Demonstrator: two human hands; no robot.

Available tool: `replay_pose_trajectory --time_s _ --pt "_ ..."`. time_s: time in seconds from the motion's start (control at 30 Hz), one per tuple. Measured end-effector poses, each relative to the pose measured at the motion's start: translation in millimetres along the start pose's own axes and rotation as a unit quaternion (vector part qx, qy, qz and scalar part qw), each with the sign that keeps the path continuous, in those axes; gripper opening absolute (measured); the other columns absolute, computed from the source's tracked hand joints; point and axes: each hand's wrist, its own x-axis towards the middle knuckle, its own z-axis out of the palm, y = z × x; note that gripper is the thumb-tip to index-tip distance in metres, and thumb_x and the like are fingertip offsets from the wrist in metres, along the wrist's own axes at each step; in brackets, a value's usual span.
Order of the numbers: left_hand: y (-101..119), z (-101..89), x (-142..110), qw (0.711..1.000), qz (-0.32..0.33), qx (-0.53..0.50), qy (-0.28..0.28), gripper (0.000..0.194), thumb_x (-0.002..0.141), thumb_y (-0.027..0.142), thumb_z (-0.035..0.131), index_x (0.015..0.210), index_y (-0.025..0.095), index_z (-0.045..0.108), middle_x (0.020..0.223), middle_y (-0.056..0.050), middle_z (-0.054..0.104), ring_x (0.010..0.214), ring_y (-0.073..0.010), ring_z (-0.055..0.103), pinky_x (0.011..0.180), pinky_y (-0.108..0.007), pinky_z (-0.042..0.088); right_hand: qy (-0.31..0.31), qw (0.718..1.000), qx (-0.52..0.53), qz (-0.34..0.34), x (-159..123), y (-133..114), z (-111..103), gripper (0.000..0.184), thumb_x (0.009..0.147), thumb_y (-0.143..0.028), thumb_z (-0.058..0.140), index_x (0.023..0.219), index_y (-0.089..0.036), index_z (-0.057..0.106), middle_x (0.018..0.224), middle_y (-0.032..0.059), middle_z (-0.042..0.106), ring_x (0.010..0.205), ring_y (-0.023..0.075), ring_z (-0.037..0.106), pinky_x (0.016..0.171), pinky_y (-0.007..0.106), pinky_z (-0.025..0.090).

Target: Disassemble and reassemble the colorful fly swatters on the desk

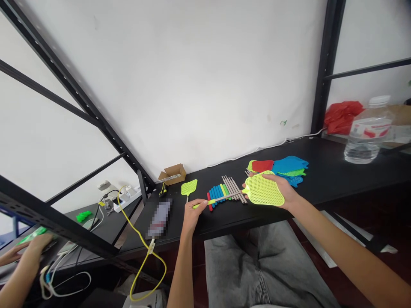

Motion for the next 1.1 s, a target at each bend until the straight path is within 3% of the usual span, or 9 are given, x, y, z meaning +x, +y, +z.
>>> replay_pose_trajectory --time_s 0.37,0.57,0.73,0.8,0.93,1.1 --pt "-2 -0.6 0 1.0 0.003 -0.014 -0.005 0.038 0.077 0.05 0.071 0.074 0.013 0.074 0.053 0.004 0.039 0.051 -0.0075 0.029 0.049 -0.024 0.02 -0.014 0.999 0.034 0.014 1 1 2 0.037 0.086 -0.041 0.052 0.118 -0.021 0.054 0.119 0.015 0.067 0.105 0.0343 0.066 0.091 0.055 0.05" --pt "-2 -0.2 1 1.0 -0.002 -0.017 -0.008 0.038 0.078 0.05 0.07 0.074 0.013 0.074 0.052 0.004 0.038 0.051 -0.0076 0.028 0.049 -0.023 0.021 -0.064 0.992 0.103 0.027 0 1 -2 0.029 0.086 -0.031 0.053 0.113 -0.021 0.054 0.115 0.0146 0.068 0.106 0.0341 0.066 0.094 0.055 0.047" --pt "2 -0.2 -1 0.999 -0.008 -0.017 -0.03 0.034 0.074 0.047 0.075 0.071 0.012 0.074 0.057 0.001 0.047 0.055 -0.0089 0.035 0.051 -0.023 0.023 -0.115 0.983 0.139 0.032 1 6 3 0.027 0.088 -0.028 0.051 0.113 -0.02 0.055 0.113 0.0145 0.068 0.107 0.0338 0.066 0.096 0.055 0.046" --pt "0 -1.1 0 0.999 -0.01 -0.028 -0.024 0.037 0.075 0.049 0.073 0.069 0.013 0.072 0.053 0.003 0.04 0.052 -0.008 0.031 0.05 -0.024 0.021 -0.125 0.982 0.141 0.031 2 7 4 0.027 0.089 -0.026 0.051 0.115 -0.02 0.055 0.113 0.0142 0.068 0.107 0.0332 0.066 0.095 0.055 0.047" --pt "-7 -2.6 3 0.999 -0.007 -0.052 0.003 0.04 0.08 0.053 0.067 0.071 0.013 0.07 0.05 0.007 0.025 0.049 -0.0069 0.02 0.049 -0.024 0.017 -0.109 0.985 0.13 0.024 3 6 -1 0.025 0.089 -0.026 0.052 0.113 -0.021 0.057 0.114 0.0144 0.068 0.106 0.0335 0.066 0.091 0.052 0.049" --pt "-9 -1.4 3 0.999 -0.005 -0.05 0.0 0.037 0.077 0.049 0.072 0.07 0.012 0.07 0.053 0.006 0.031 0.051 -0.0068 0.023 0.05 -0.024 0.017 -0.077 0.989 0.128 0.02 4 6 -6 0.024 0.088 -0.028 0.054 0.111 -0.021 0.058 0.113 0.0142 0.068 0.103 0.0335 0.067 0.088 0.051 0.05"
